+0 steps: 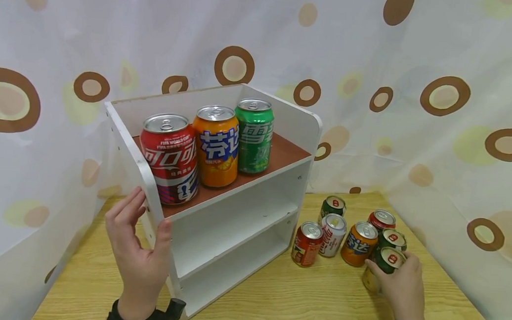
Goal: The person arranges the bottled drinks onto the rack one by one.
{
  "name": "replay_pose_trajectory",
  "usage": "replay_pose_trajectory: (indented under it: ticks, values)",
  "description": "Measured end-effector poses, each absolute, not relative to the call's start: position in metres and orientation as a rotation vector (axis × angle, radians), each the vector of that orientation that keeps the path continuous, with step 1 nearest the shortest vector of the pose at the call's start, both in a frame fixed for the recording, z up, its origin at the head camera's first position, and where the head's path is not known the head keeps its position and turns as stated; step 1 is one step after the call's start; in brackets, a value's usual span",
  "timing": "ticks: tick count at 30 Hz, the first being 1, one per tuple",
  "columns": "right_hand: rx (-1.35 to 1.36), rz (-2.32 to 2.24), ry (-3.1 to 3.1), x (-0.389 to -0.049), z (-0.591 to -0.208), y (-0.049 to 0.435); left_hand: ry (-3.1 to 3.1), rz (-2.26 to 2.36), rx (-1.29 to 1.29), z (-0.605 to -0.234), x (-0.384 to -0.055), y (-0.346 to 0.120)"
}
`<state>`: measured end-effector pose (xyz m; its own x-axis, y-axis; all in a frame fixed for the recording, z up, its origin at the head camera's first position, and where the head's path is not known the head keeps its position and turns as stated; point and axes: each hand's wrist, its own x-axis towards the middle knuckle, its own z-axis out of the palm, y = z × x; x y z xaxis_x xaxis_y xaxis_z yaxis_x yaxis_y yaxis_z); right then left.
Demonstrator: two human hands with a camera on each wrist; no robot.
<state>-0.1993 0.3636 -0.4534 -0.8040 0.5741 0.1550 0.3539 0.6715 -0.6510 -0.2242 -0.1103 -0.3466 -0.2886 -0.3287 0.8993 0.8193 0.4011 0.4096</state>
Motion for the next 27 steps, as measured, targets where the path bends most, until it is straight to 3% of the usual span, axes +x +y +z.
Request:
replay_pose_trajectory:
  ticks: [27]
  values:
    - [-0.731, 0.853, -2.581, -0.1976, -0.4541, 0.3672, -1.452, -1.205, -0.462, -0.3478, -0.2243, -0.1097]
